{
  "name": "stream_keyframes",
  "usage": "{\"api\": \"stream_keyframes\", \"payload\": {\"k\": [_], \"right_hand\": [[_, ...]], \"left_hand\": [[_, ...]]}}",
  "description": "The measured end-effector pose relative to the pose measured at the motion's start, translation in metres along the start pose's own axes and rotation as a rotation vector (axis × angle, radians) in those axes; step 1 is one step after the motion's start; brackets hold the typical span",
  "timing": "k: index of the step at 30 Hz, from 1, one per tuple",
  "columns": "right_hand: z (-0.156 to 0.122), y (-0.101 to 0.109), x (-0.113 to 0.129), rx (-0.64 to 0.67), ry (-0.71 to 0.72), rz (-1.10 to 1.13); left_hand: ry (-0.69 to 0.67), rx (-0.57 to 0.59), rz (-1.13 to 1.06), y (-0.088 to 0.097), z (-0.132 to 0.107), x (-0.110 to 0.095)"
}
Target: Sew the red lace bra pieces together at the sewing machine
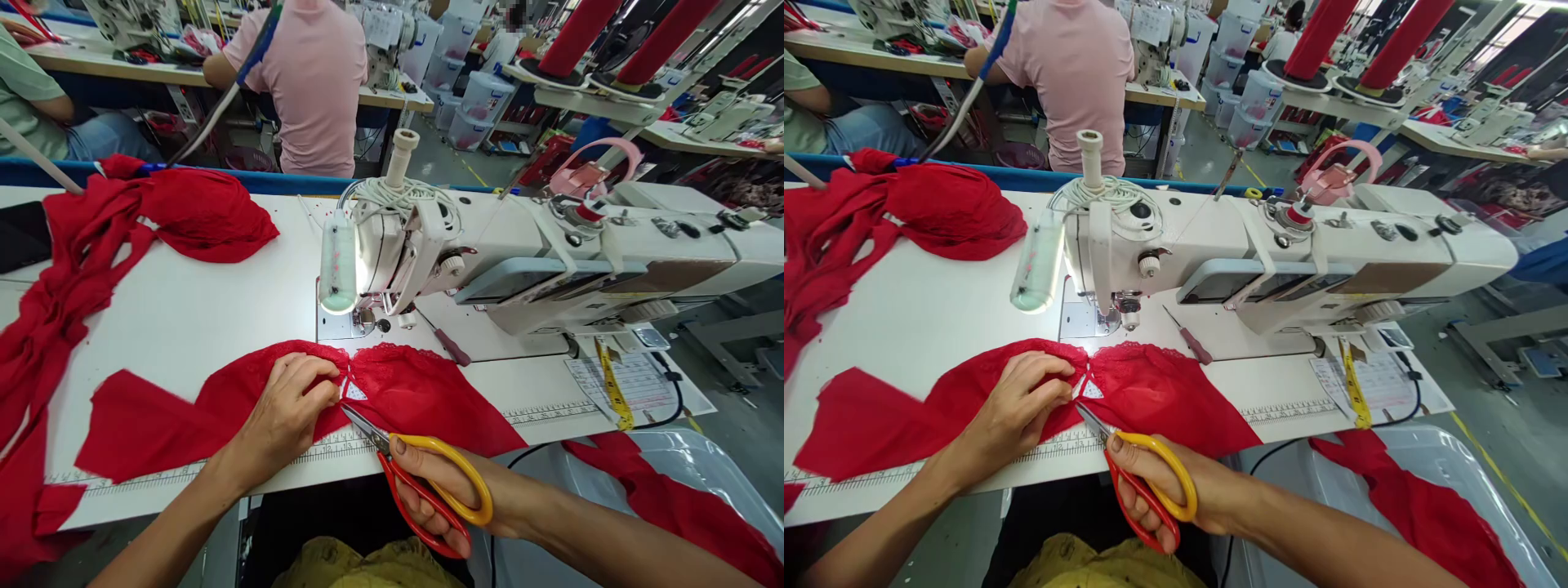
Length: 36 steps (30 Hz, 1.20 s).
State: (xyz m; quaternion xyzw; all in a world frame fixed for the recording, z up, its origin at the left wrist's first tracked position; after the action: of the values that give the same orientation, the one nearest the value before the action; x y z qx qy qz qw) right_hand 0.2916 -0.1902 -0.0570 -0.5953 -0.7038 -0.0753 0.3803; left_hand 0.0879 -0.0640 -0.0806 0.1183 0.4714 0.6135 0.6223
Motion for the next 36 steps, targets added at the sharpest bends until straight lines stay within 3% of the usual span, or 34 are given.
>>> {"api": "stream_keyframes", "payload": {"k": [36], "right_hand": [[0.0023,0.0023,-0.0017,0.029,0.031,-0.001]], "left_hand": [[0.031,0.023,-0.011,-0.0004,-0.0019,0.0020]]}}
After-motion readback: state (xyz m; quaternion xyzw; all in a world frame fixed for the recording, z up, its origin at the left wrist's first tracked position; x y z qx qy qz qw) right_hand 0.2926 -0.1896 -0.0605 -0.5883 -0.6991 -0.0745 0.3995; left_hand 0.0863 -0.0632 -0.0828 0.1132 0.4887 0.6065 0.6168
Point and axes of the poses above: each hand's wrist, its own z-axis towards the middle knuckle, its own y-axis out of the back of the hand, x = y × z, the point moved 1 cm from there along z, towards the middle knuckle, and after that the axes turned 5 degrees about -z, right-handed, at the moved point
